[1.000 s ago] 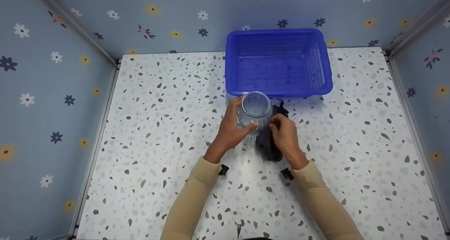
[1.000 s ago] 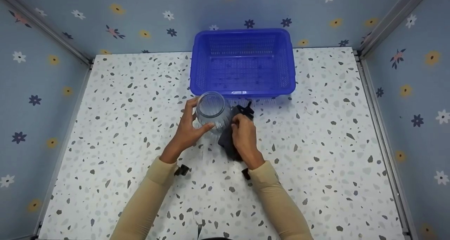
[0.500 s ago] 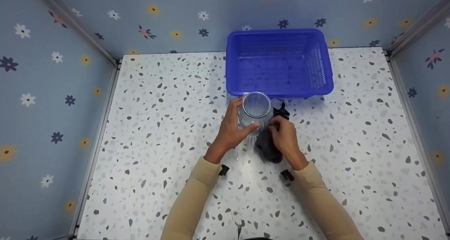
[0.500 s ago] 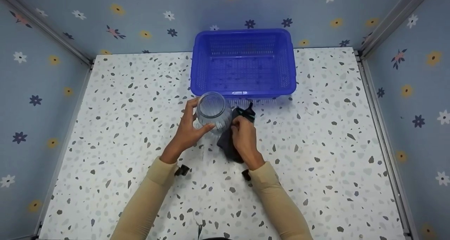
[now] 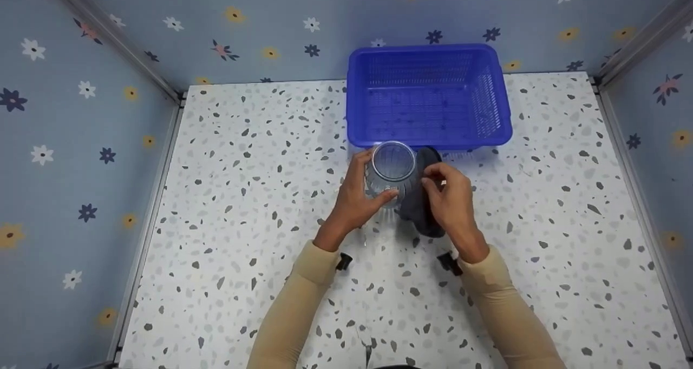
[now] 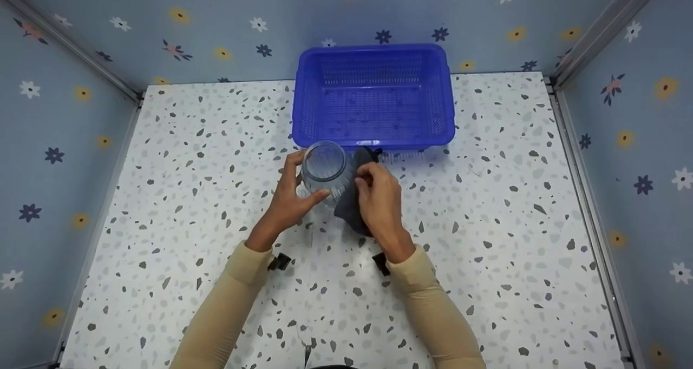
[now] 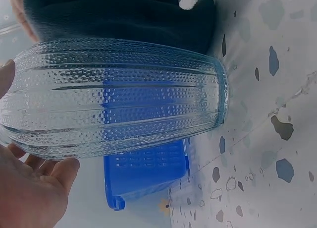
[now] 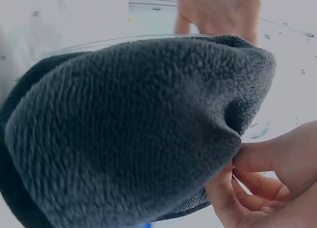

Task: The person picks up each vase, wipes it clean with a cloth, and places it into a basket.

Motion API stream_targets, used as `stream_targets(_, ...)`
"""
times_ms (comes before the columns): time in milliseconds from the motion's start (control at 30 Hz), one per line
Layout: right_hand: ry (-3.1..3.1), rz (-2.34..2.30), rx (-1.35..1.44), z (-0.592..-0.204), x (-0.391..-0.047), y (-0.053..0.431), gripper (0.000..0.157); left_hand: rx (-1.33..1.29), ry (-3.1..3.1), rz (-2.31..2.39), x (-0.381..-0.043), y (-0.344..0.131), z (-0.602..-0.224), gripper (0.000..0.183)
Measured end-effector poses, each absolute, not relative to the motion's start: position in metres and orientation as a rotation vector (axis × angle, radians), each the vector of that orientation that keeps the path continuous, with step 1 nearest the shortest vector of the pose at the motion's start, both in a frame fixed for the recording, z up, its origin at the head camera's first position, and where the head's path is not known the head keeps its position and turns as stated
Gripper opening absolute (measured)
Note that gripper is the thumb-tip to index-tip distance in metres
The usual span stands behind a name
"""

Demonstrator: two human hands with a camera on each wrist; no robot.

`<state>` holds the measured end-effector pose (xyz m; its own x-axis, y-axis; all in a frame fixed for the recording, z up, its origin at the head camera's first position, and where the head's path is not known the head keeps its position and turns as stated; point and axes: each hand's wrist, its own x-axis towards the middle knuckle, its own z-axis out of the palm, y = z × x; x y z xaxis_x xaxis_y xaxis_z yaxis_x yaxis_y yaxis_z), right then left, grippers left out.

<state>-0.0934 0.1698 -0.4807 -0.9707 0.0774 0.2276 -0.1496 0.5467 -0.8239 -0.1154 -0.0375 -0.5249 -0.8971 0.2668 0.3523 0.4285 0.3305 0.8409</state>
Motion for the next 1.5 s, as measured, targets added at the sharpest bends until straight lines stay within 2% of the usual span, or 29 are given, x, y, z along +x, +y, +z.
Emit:
stream_targets(300,-2.517,1.293,0.135,-0.456,-0.093,0.16,0.005,-0.645,-2.427,-1.593,-0.115,-0.037,-0.526,0.082)
stream_targets(667,-2.538,1.272,0.142,-0.461,-0.091,0.162,0.005,-0.626,-2.443,-1.608,-0.115,-0.036,-0.527,0.083)
stream_targets(1067,-2.606,1.289,0.048,-0.491,-0.091,0.167,0.008,-0.643,-2.429,-1.601,-0.115,-0.037,-0.528,0.084)
stream_targets(1500,-2.79,1.283,-0.007,-0.548,-0.101,0.167,0.004,-0.625,-2.436,-1.613,-0.114,-0.036,-0.526,0.084)
